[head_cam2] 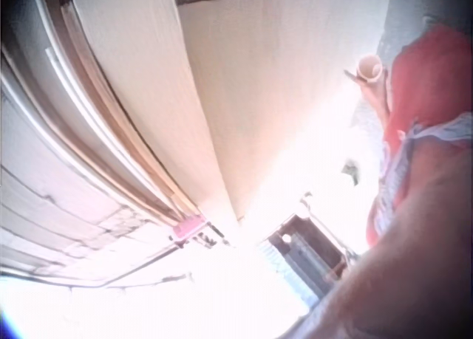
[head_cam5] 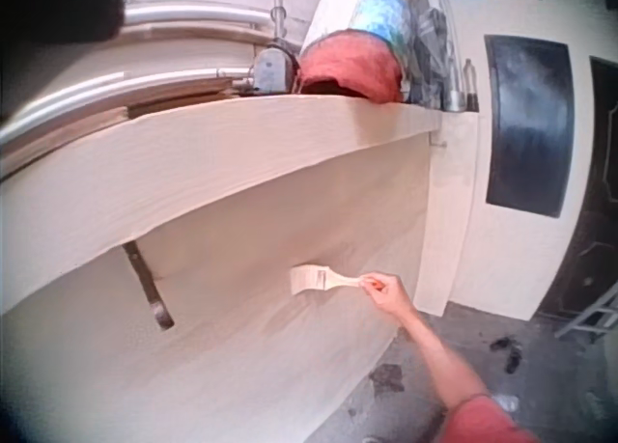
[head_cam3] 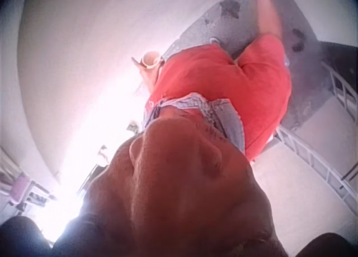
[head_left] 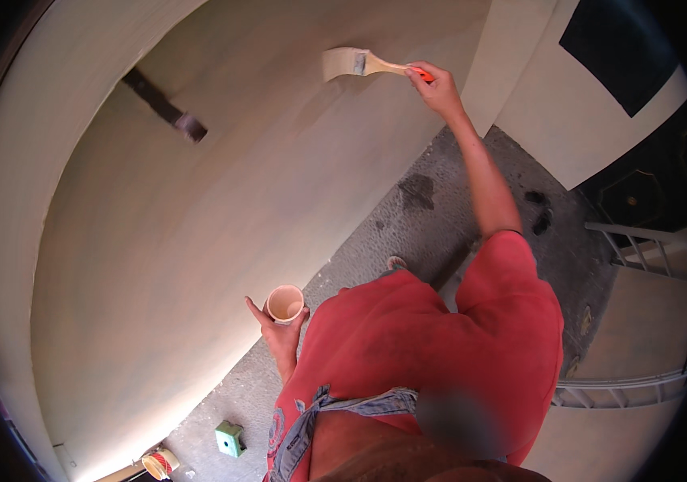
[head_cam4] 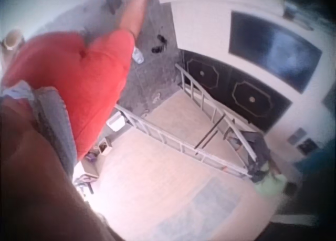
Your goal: The person paints a wall using a paintbrush and a small cup of paint. They repeatedly dip the brush into the cup and apply paint in upward strokes along the wall surface.
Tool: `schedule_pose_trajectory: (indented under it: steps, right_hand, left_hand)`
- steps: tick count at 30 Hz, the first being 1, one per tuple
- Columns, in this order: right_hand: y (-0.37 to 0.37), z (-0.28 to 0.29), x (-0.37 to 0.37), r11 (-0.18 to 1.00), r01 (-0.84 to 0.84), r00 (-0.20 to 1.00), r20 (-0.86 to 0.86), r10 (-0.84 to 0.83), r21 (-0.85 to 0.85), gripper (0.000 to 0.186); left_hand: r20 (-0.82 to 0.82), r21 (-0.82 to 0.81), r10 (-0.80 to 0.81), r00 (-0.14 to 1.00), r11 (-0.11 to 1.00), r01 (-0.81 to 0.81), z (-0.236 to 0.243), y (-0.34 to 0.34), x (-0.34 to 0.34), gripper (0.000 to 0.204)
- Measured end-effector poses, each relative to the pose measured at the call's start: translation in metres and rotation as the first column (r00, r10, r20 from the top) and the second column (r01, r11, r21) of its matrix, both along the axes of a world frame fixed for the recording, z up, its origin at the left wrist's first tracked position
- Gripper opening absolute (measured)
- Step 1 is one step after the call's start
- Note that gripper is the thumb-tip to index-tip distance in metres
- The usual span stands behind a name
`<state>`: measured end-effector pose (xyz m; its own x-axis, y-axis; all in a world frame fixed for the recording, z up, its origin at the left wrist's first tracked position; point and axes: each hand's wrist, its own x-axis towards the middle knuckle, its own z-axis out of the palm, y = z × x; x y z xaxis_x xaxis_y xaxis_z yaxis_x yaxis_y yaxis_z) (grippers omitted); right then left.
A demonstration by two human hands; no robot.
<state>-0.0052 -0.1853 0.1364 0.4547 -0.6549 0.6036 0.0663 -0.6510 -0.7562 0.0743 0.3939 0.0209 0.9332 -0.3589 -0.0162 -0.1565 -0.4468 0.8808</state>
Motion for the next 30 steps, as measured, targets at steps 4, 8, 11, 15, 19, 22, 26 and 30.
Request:
schedule_pose_trajectory:
  steps: [4,8,11,15,19,22,26,30]
  right_hand:
    - [-0.04,-0.011,-0.008,0.998,0.065,0.998,-0.004,-0.065,0.015,0.026]
    - [-0.077,-0.02,-0.022,0.99,0.143,0.99,0.018,-0.143,-0.014,0.027]
    - [-0.099,-0.027,-0.045,0.977,0.212,0.977,-0.008,-0.212,0.014,0.028]
    - [-0.097,-0.03,-0.067,0.946,0.307,0.949,0.048,-0.313,0.108,0.029]
    - [-0.076,-0.042,-0.049,0.846,0.53,0.847,-0.016,-0.531,-0.056,0.028]
    - [-0.048,-0.058,-0.015,0.853,0.489,0.872,0.115,-0.476,-0.182,0.026]
    - [0.036,-0.066,0.03,0.851,0.47,0.88,0.046,-0.473,-0.233,0.026]
    - [0.121,-0.064,0.045,0.904,0.377,0.92,-0.033,-0.391,-0.203,0.033]
  left_hand:
    - [-0.002,-0.022,-0.037,0.999,0.999,0.037,0.008,-0.038,0.008,0.136]
    - [0.02,-0.016,-0.073,0.997,0.997,0.074,0.008,-0.071,0.011,0.137]
    - [0.011,0.011,-0.098,0.995,0.995,0.098,0.01,-0.088,0.01,0.138]
    - [0.027,0.01,-0.102,0.994,0.995,0.102,0.009,-0.095,0.006,0.138]
    - [0.03,0.04,-0.098,0.995,0.995,0.097,0.004,-0.085,0.003,0.138]
    - [0.032,0.065,-0.124,0.992,0.99,0.122,0.007,-0.083,0.003,0.137]
    - [-0.004,0.077,-0.098,0.995,0.992,0.098,0.01,-0.074,0.003,0.133]
    - [-0.026,0.055,-0.102,0.994,0.993,0.103,0.008,-0.062,-0.001,0.132]
